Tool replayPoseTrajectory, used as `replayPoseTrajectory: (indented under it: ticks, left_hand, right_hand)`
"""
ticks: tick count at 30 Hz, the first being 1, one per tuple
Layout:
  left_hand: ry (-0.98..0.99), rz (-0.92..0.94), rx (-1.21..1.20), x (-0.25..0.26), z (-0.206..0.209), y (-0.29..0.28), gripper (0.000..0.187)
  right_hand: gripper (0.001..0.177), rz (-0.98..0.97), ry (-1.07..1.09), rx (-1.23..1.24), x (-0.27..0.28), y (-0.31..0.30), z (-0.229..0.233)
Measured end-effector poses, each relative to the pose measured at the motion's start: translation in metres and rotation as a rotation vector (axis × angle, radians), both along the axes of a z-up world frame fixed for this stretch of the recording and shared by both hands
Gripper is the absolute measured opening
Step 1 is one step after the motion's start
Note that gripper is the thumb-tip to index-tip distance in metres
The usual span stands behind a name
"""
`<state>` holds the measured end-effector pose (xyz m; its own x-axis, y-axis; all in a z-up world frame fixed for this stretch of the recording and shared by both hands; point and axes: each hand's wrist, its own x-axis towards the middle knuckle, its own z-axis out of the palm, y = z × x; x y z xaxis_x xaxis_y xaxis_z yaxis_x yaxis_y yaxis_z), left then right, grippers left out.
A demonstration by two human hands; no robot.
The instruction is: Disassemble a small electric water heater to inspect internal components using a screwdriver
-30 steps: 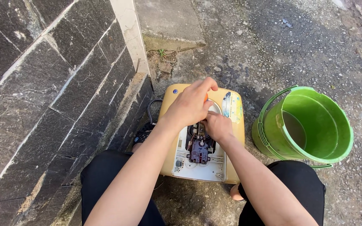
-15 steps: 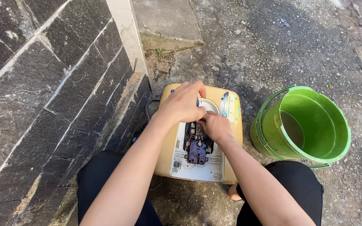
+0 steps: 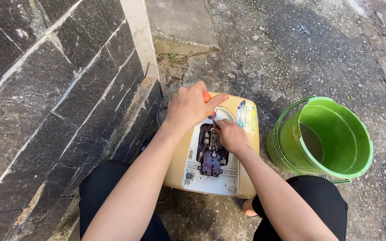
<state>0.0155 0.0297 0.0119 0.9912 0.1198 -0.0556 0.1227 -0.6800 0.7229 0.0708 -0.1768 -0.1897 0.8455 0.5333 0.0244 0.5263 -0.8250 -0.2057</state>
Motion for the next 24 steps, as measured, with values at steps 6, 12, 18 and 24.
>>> replayPoseTrajectory:
  ticks: [6,12,18,24]
  left_hand:
    - [-0.249,-0.168,-0.198,-0.005,0.003,0.011,0.042]
    - [-0.453,-0.172,-0.316,-0.029,0.012,0.012,0.042]
    - [-0.113,-0.333,-0.275,-0.037,-0.001,-0.012,0.050]
    - [-0.100,-0.442,-0.157,-0.040,-0.004,-0.032,0.045]
  right_hand:
    - [0.013,0.083,0.207,0.341,-0.025,0.003,0.075]
    - [0.011,0.140,0.293,0.125,-0.038,-0.043,0.089]
    - [0.012,0.029,0.349,0.108,-0.057,-0.076,0.102]
    - [0.014,0.049,0.253,0.041,-0.049,-0.097,0.090]
